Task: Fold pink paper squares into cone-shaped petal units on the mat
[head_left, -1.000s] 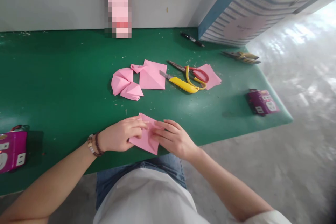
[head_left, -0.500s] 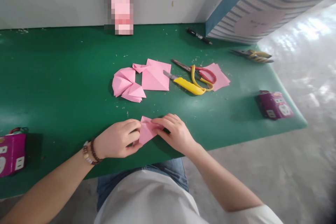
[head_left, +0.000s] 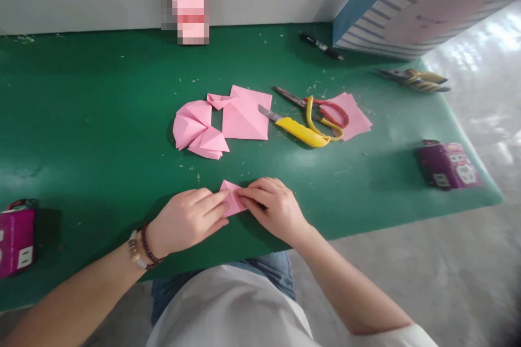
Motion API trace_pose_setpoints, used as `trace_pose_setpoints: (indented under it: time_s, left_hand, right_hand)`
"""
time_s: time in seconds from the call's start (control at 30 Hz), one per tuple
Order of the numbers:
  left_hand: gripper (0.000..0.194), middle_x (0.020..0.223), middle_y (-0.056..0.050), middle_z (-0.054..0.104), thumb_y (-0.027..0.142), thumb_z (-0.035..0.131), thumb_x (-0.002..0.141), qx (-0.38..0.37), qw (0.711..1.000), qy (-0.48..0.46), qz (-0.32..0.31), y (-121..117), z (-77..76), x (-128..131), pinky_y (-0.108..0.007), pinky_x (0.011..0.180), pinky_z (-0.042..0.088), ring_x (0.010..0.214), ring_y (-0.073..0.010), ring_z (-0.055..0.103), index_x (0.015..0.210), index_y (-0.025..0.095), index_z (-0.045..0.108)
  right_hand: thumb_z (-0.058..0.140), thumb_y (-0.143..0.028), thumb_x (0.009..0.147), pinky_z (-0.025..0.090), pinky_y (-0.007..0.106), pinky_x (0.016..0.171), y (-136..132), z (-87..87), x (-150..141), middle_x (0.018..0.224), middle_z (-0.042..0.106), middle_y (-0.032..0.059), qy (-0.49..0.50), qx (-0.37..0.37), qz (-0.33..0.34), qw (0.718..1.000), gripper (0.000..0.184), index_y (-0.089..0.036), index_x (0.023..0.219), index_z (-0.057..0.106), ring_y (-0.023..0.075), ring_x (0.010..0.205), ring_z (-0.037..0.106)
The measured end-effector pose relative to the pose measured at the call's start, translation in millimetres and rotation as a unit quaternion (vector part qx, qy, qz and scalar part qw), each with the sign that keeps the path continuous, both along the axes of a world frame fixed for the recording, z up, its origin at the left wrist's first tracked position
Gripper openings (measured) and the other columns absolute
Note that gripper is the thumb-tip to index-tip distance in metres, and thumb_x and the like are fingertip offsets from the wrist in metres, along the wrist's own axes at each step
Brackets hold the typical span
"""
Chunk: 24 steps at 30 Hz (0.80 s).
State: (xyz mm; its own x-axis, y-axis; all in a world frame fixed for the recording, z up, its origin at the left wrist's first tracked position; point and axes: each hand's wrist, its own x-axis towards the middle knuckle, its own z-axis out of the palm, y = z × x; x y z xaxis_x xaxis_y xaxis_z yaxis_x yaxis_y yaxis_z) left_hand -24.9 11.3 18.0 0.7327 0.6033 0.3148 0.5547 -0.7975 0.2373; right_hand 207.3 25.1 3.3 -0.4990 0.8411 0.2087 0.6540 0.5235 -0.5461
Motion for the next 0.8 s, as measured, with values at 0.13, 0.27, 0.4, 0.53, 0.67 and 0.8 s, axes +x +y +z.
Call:
trace_pose_setpoints:
  time_s: [0.13,0.27,0.4,0.53,0.67,0.8]
  left_hand:
    - [0.019,0.114,-0.007,0.071,0.027,0.056,0.094,-0.017,1.000,0.003,-0.005,1.2,-1.1,0.2,-0.034,0.071,0.054,0.084,-0.0197,0.061,0.102,0.015,0.069]
    - [0.018,0.110,-0.008,0.072,0.026,0.056,0.094,-0.025,1.000,0.007,0.000,3.3,-0.4,2.1,-0.035,0.069,0.054,0.080,-0.0199,0.058,0.096,0.016,0.070]
    - [0.017,0.105,-0.008,0.072,0.020,0.054,0.094,-0.037,0.999,-0.003,0.004,5.5,1.7,4.4,-0.034,0.069,0.053,0.077,-0.0184,0.057,0.091,0.016,0.070]
    - [0.018,0.106,-0.009,0.071,0.015,0.053,0.094,-0.058,0.998,-0.016,-0.001,7.3,1.4,4.8,-0.035,0.075,0.054,0.085,-0.0199,0.058,0.099,0.015,0.070]
    - [0.022,0.110,-0.010,0.071,0.013,0.051,0.095,-0.069,0.997,-0.018,0.000,7.9,-0.8,5.1,-0.037,0.079,0.055,0.090,-0.0209,0.060,0.110,0.012,0.067]
    - [0.020,0.120,-0.010,0.068,0.017,0.051,0.096,-0.074,0.997,-0.019,0.007,7.8,-0.7,5.6,-0.037,0.083,0.055,0.092,-0.0202,0.060,0.106,0.013,0.068]
  right_hand:
    - [0.056,-0.024,0.096,0.048,0.032,0.070,0.7,-0.4,-0.3,0.082,0.070,0.0038,-0.001,0.002,0.001,1.000,0.019,-0.022,0.098,0.074,0.0161,0.075,0.063]
    - [0.056,-0.023,0.096,0.047,0.031,0.069,1.6,0.0,-0.8,0.082,0.070,0.0038,0.003,0.007,0.005,1.000,0.019,-0.021,0.097,0.074,0.0161,0.074,0.062]
    - [0.056,-0.024,0.096,0.047,0.032,0.069,2.0,-0.3,-0.9,0.082,0.070,0.0037,0.002,0.004,0.007,1.000,0.019,-0.021,0.096,0.074,0.0158,0.075,0.062]
    - [0.055,-0.024,0.096,0.047,0.032,0.069,2.2,-0.9,-0.4,0.082,0.070,0.0038,0.002,0.008,0.011,1.000,0.019,-0.021,0.095,0.074,0.0159,0.075,0.062]
    - [0.055,-0.024,0.096,0.047,0.032,0.070,2.4,-1.2,-0.3,0.083,0.070,0.0044,0.002,0.009,0.010,1.000,0.019,-0.021,0.094,0.074,0.0162,0.075,0.062]
    - [0.055,-0.024,0.096,0.046,0.032,0.070,2.7,-1.2,-0.3,0.083,0.070,0.0044,0.001,0.007,0.014,1.000,0.019,-0.020,0.095,0.074,0.0160,0.075,0.061]
